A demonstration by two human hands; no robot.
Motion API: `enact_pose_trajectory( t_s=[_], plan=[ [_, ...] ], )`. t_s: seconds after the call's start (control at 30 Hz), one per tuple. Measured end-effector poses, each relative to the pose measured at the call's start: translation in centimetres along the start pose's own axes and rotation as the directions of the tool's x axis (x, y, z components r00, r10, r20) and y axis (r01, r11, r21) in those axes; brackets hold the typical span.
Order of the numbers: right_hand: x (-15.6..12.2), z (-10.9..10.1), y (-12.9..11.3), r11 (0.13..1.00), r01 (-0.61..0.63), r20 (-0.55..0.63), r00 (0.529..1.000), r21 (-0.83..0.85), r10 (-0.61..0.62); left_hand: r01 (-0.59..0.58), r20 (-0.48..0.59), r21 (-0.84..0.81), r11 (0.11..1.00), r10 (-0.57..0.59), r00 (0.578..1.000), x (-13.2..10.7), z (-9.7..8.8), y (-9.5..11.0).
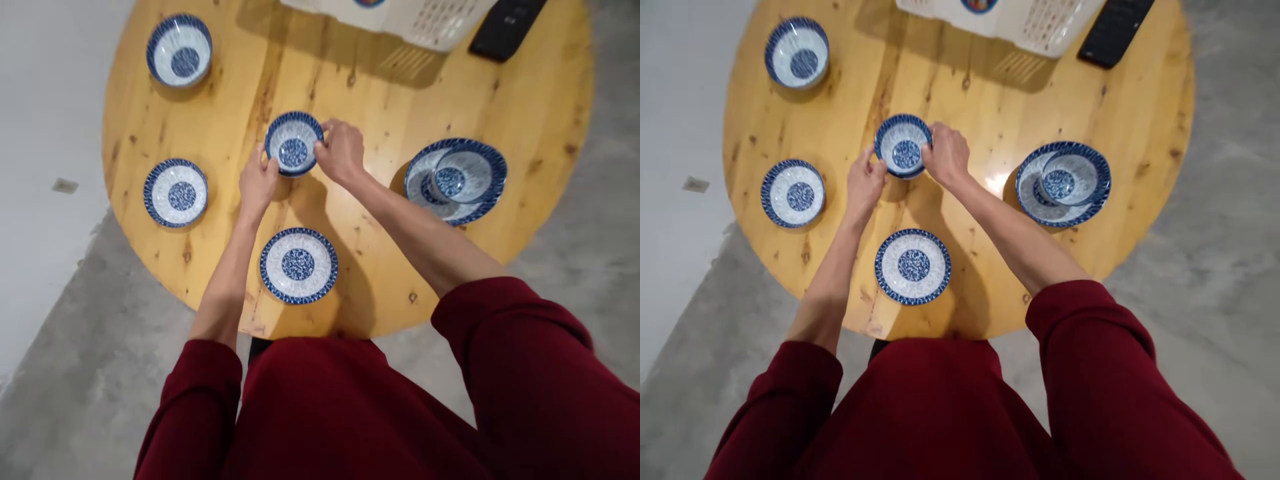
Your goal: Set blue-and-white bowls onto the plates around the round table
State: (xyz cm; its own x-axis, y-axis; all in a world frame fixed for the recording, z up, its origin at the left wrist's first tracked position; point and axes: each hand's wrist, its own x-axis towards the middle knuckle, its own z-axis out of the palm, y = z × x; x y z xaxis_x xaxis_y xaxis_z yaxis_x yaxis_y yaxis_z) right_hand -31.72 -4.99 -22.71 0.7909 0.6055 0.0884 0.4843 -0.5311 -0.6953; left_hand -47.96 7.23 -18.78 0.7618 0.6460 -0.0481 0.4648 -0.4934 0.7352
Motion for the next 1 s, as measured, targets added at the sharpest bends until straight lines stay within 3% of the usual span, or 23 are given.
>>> enact_pose_trajectory(
  t_s=[0.13, 0.3, 0.43, 0.57, 0.73, 1.0],
  plan=[
    [-2.2, -3.2, -1.5, 0.999, -0.024, -0.045, 0.999, 0.023, 0.025, -0.052, -0.006, -0.086, 0.995, 0.052, 0.999, -1.5, -1.6, 1.7],
    [-10.7, -6.7, -3.3, 0.997, -0.026, -0.142, 0.989, 0.070, 0.036, -0.155, 0.106, -0.275, 0.949, 0.191, 0.976, -8.0, -3.6, 1.6],
    [-19.3, -6.4, -3.8, 0.986, -0.122, -0.087, 0.987, 0.115, 0.133, -0.085, 0.277, -0.282, 0.956, 0.165, 0.947, -14.4, -4.1, -0.5],
    [-25.5, -4.5, -4.7, 0.958, -0.284, -0.109, 0.952, 0.043, 0.287, 0.002, 0.431, -0.223, 0.975, 0.096, 0.897, -18.2, -4.0, -3.0],
    [-28.9, -2.0, -5.4, 0.918, -0.396, -0.106, 0.912, 0.035, 0.397, 0.029, 0.552, -0.087, 0.996, 0.024, 0.833, -18.9, -4.2, -4.4],
    [-29.8, -0.4, -5.4, 0.897, -0.440, -0.132, 0.888, 0.037, 0.441, -0.039, 0.595, -0.004, 0.999, 0.034, 0.803, -17.7, -4.7, -5.0]
  ],
)
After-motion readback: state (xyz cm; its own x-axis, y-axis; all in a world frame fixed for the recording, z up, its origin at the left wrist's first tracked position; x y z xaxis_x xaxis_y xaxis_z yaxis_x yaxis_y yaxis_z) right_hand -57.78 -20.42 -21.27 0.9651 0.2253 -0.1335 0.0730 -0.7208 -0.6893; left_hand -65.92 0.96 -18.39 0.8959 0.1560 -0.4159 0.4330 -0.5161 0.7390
